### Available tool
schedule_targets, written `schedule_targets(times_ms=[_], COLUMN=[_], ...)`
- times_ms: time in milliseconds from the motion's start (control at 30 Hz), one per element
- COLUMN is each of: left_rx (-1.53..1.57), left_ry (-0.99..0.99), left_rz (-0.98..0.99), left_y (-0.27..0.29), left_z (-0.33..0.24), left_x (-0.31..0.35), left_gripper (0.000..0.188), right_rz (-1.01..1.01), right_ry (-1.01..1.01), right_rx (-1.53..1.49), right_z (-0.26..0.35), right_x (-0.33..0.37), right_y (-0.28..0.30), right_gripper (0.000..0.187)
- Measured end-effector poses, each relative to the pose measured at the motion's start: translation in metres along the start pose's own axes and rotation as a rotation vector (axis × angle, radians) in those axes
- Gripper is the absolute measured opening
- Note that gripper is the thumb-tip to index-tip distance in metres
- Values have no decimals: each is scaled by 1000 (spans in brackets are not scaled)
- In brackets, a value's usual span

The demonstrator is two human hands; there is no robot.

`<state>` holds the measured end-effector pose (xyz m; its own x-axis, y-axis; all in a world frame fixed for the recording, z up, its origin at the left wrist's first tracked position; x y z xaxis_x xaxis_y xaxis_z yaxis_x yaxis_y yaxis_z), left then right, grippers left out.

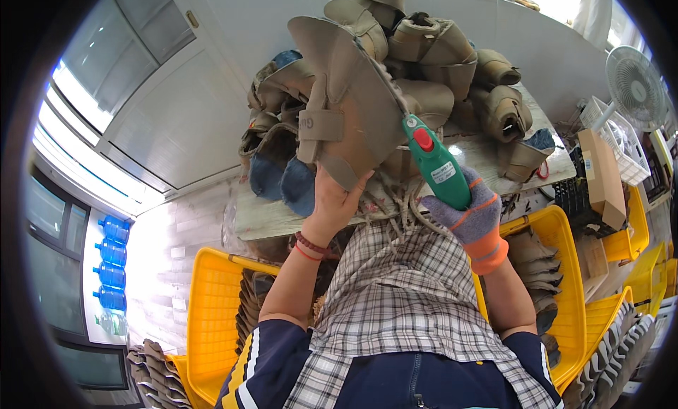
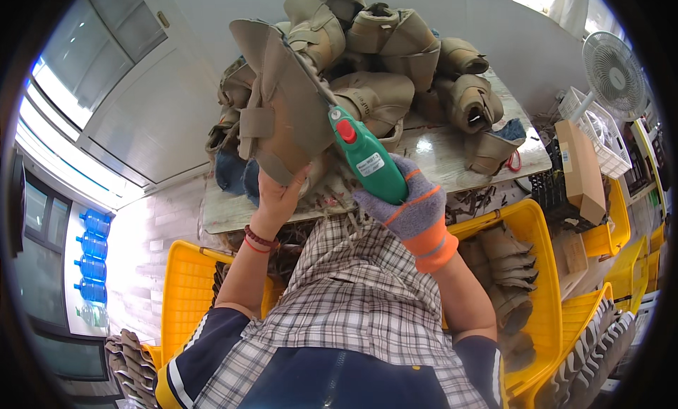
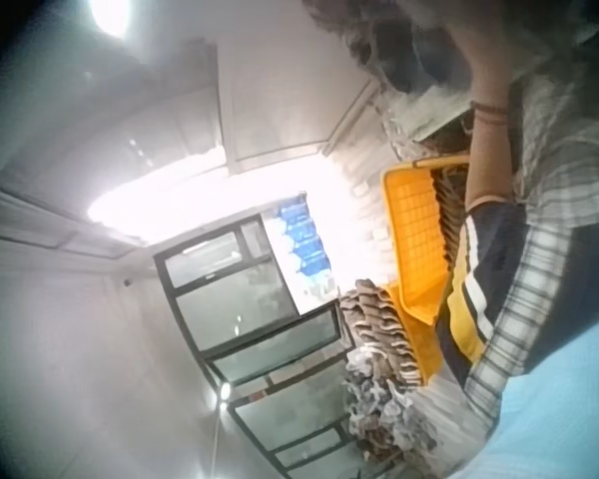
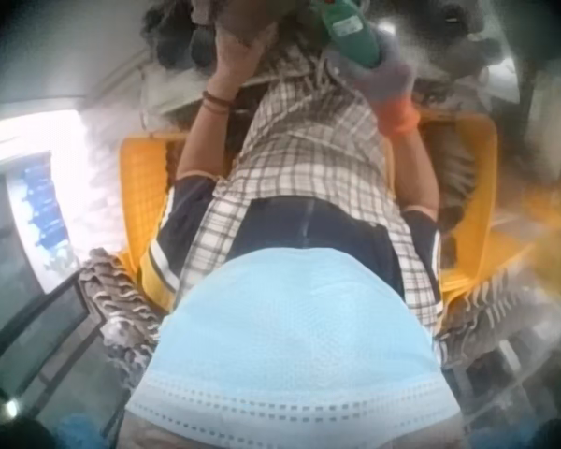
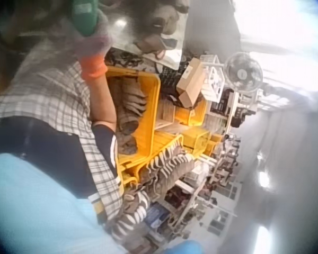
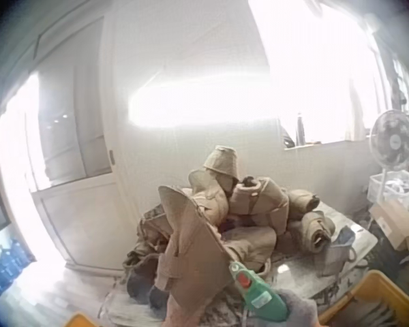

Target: The person trims the edges of beige slip-on shoes using a green rotary tool and then uses red-handled scissors to cut the interior lining. The person handles the shoes one at a time, rotating them to access different areas, and places trimmed shoes into a yellow bin.

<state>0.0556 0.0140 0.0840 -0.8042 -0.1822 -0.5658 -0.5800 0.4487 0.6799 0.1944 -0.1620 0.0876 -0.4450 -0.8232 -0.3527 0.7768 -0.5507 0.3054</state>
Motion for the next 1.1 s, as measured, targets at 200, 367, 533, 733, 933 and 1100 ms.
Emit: schedule_targets(times_ms=[200, 367, 533, 733, 933, 1100], left_rx=[-388, -284, -85, 306, -283, -648], left_ry=[-110, -120, 58, 196, -78, -315], left_rz=[103, 166, 179, 99, 13, 6], left_y=[-13, -25, -27, 31, 70, 88], left_z=[-16, -20, -18, 14, 4, 21], left_x=[6, 6, 18, 54, -57, -220], left_gripper=[31, 36, 34, 29, 26, 24], right_rz=[-21, -26, -91, -240, -291, -333], right_ry=[-76, -114, -170, -287, -467, -457], right_rx=[-70, -161, -239, -170, -155, -199], right_z=[5, -4, -14, -65, -97, -106], right_x=[-1, 3, 16, 59, 84, 81], right_y=[11, 17, 30, 63, 75, 79], right_gripper=[47, 44, 43, 35, 32, 34])
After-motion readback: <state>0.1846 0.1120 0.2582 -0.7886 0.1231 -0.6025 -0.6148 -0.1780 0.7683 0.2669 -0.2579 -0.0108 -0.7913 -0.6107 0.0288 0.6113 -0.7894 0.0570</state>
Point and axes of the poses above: each hand's wrist, its own x-axis away from the middle knuckle, its own y-axis out of the back of the hand, z = x × y, the point moved 6 cm from there along -x, towards the middle knuckle, and after that the axes turned 15 degrees about z, right-handed, at the moved point
